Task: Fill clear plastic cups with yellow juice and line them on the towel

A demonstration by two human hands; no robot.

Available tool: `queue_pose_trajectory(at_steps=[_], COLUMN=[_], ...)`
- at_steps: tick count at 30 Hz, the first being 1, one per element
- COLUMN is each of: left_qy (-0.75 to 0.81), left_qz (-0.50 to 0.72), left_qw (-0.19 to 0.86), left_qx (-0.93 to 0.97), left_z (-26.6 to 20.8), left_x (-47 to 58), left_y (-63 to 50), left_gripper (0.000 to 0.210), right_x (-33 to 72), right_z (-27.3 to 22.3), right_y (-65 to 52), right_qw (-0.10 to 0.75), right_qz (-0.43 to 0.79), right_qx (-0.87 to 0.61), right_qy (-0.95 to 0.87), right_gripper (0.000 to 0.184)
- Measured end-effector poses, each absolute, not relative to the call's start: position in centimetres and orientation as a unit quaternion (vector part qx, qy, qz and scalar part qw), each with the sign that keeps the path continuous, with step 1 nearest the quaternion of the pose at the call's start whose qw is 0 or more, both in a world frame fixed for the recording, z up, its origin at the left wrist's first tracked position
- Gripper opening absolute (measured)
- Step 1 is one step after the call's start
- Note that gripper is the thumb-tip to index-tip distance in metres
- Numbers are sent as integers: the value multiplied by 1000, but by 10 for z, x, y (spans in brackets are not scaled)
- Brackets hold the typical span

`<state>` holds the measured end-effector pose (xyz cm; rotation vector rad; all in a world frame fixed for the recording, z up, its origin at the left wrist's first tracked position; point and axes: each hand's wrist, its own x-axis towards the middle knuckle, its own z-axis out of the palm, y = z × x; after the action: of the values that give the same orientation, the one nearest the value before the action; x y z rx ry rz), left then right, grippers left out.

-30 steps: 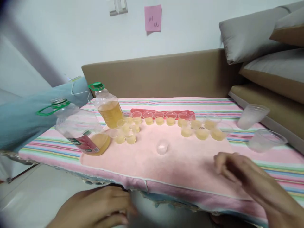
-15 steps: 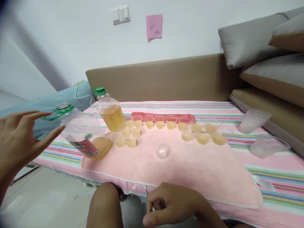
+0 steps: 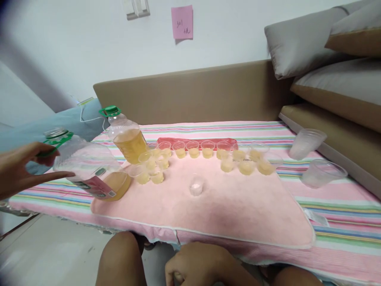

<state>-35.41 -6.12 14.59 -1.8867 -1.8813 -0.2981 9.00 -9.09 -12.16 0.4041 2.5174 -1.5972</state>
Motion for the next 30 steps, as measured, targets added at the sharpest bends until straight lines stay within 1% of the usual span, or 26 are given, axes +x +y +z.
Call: queue_pose_trajectory(at_steps=[2,3,6,8,12,14,18,22,26,28,30], left_qy=[-667,-666,-681,-681,-648,-641,-628,-603,-597,-606,-623], left_qz=[1,30,52,43,-1,-25,-50,-61,-98,-110,-141], left_qw=[214,206,196,195,228,251,271,292,320,308,271], left_qx=[-713,-716,-704,-704,-727,-725,-727,-740,-729,-726,-720], left_z=[152,154,157,155,150,148,138,123,112,111,112], left_x=[-347,-344,-335,-333,-337,-338,-339,-342,-338,-332,-327], left_y=[-63,-64,-66,-66,-67,-69,-74,-73,-70,-70,-72], left_gripper=[59,59,57,57,81,86,79,80,76,70,65], right_x=[91,92,93,92,88,86,85,86,93,97,99], right_z=[-125,-127,-129,-131,-138,-142,-146,-138,-113,-96,-80], right_y=[-96,-97,-99,-98,-98,-99,-97,-93,-89,-87,-86], right_qw=[56,51,46,45,52,49,29,39,56,59,68], right_qz=[-513,-505,-499,-505,-522,-530,-544,-557,-566,-570,-567], right_qx=[171,187,210,211,211,208,194,195,199,197,198], right_qy=[840,841,839,836,825,820,816,806,798,796,797], right_gripper=[20,19,19,19,22,24,28,35,38,38,34])
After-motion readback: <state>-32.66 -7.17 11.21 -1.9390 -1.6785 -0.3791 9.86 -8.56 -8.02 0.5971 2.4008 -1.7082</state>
